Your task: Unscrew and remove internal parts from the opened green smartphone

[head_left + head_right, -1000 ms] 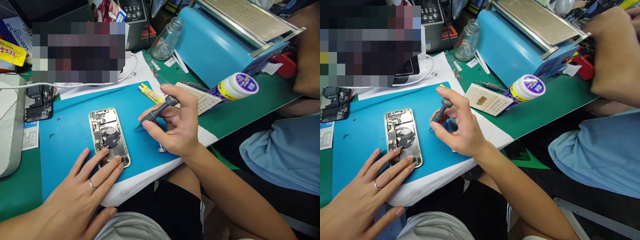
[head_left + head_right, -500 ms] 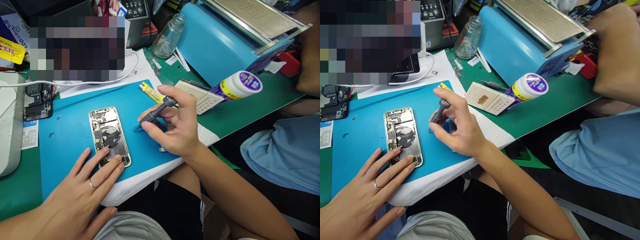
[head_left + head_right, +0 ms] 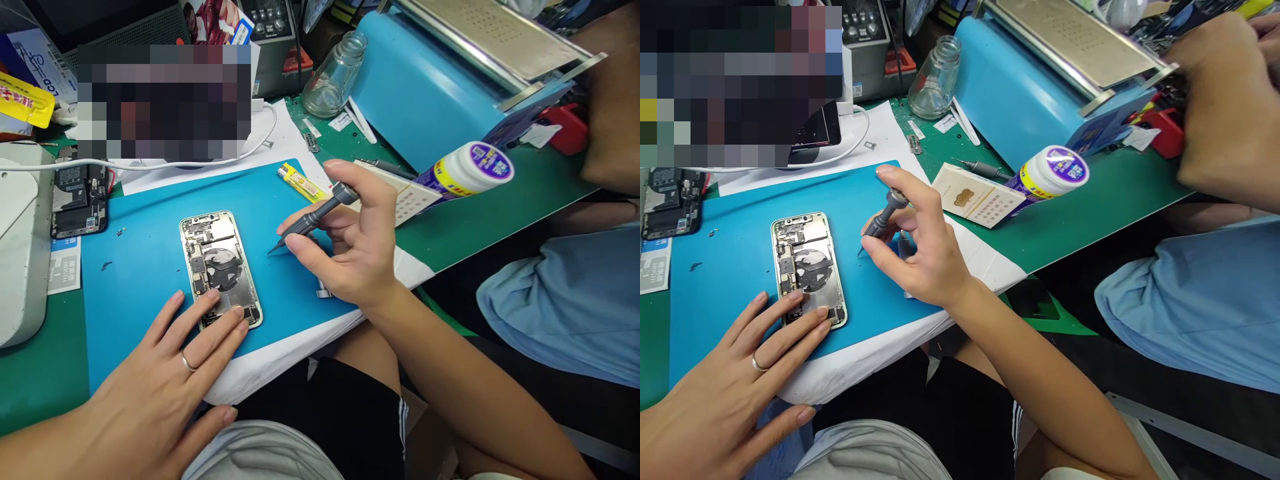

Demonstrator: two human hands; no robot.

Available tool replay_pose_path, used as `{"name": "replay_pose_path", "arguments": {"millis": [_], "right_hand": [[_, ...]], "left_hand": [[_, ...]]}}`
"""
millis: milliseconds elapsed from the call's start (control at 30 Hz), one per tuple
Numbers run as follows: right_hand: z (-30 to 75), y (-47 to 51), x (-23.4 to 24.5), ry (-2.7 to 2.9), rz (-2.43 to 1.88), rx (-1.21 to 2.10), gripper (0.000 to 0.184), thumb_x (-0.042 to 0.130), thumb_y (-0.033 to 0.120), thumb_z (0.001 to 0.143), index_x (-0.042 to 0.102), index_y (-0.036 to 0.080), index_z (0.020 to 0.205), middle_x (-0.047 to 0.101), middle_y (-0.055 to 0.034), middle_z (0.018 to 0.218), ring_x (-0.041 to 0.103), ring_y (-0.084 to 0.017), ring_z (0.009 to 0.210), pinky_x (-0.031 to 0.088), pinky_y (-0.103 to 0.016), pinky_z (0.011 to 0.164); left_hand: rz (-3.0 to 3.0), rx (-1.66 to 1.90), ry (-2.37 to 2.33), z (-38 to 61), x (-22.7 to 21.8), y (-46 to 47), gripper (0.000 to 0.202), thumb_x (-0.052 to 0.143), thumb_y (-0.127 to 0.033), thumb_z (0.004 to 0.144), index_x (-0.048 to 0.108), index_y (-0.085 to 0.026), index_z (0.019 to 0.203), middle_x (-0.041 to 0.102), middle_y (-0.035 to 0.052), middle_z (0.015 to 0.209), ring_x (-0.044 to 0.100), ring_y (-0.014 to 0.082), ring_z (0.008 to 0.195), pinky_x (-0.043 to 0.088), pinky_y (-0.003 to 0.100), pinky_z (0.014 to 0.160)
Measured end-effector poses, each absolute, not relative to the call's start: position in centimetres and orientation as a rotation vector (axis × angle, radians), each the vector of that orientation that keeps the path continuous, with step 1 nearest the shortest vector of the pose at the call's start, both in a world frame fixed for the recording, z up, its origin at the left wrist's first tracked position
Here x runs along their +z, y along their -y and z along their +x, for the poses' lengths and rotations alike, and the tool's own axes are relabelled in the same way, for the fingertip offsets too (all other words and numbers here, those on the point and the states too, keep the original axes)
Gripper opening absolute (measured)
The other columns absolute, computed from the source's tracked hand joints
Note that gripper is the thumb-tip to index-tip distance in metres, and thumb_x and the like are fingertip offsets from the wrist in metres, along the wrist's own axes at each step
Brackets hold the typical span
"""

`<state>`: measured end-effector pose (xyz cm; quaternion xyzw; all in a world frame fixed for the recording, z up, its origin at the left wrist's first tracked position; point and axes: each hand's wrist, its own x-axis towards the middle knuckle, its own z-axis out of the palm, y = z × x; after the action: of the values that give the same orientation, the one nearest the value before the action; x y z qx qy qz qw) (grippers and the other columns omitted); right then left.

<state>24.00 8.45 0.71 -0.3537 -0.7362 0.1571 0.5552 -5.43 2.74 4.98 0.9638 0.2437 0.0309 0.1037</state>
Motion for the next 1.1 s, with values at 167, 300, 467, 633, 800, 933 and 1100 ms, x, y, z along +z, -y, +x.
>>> {"name": "replay_pose_path", "arguments": {"millis": [167, 300, 467, 633, 800, 933, 1100], "right_hand": [[23.8, -8.6, 0.8, 1.666, -0.84, 0.35, 0.078, 0.073, 0.009, 0.089, 0.043, 0.039, 0.155, 0.05, -0.0036, 0.155, 0.077, -0.014, 0.088, 0.069, -0.029, 0.079], [23.6, -8.5, 1.1, 1.619, -0.838, 0.292, 0.081, 0.076, 0.01, 0.086, 0.046, 0.048, 0.152, 0.051, -0.0006, 0.156, 0.078, -0.016, 0.084, 0.07, -0.032, 0.072], [22.1, -6.3, 2.2, 1.543, -0.832, 0.227, 0.077, 0.078, 0.016, 0.084, 0.052, 0.044, 0.15, 0.056, -0.0031, 0.151, 0.078, -0.018, 0.078, 0.071, -0.036, 0.072], [19.1, -2.6, 2.9, 1.497, -0.806, 0.456, 0.076, 0.075, 0.011, 0.087, 0.047, 0.039, 0.152, 0.071, -0.0031, 0.127, 0.077, -0.018, 0.073, 0.071, -0.039, 0.073], [16.5, -1.2, 1.9, 1.362, -0.721, 0.571, 0.075, 0.071, 0.01, 0.087, 0.045, 0.035, 0.152, 0.078, 0.0006, 0.092, 0.078, -0.022, 0.072, 0.071, -0.04, 0.066], [15.3, -1.0, 0.9, 1.214, -0.728, 0.594, 0.07, 0.073, 0.013, 0.086, 0.05, 0.037, 0.148, 0.079, 0.0027, 0.088, 0.077, -0.024, 0.067, 0.069, -0.041, 0.064], [15.1, -1.1, 0.6, 1.187, -0.686, 0.6, 0.065, 0.074, 0.018, 0.088, 0.053, 0.035, 0.147, 0.079, 0.0011, 0.086, 0.074, -0.025, 0.061, 0.067, -0.042, 0.062]], "left_hand": [[2.868, 0.108, -0.716, -5.5, 4.8, -2.7, 0.07, 0.054, -0.045, 0.103, 0.036, -0.018, 0.166, 0.04, 0.0005, 0.171, 0.024, 0.0322, 0.161, 0.002, 0.048, 0.135], [2.848, 0.128, -0.727, -5.5, 4.7, -2.6, 0.071, 0.054, -0.049, 0.103, 0.036, -0.017, 0.165, 0.04, 0.0048, 0.17, 0.023, 0.0322, 0.162, 0.003, 0.048, 0.135], [2.656, 0.228, -0.732, -5.7, 4.9, -2.7, 0.072, 0.049, -0.046, 0.108, 0.024, -0.013, 0.167, 0.035, 0.0136, 0.17, 0.021, 0.0312, 0.161, 0.013, 0.048, 0.134], [2.454, 0.442, -0.784, -5.7, 5.4, -3.4, 0.048, 0.052, -0.026, 0.108, 0.041, -0.019, 0.154, 0.053, 0.0114, 0.144, 0.048, 0.0227, 0.135, 0.04, 0.036, 0.113], [2.462, 0.495, -0.798, -5.7, 6.0, -3.5, 0.033, 0.058, -0.022, 0.106, 0.056, -0.021, 0.139, 0.066, 0.0063, 0.124, 0.058, 0.0192, 0.108, 0.045, 0.035, 0.091], [2.459, 0.528, -0.79, -5.8, 6.0, -3.5, 0.027, 0.061, -0.026, 0.106, 0.063, -0.021, 0.132, 0.072, 0.0068, 0.118, 0.063, 0.0201, 0.101, 0.046, 0.036, 0.085], [2.435, 0.573, -0.775, -5.7, 5.9, -3.6, 0.023, 0.061, -0.024, 0.106, 0.067, -0.02, 0.127, 0.075, 0.0064, 0.111, 0.064, 0.018, 0.093, 0.048, 0.035, 0.084]]}}
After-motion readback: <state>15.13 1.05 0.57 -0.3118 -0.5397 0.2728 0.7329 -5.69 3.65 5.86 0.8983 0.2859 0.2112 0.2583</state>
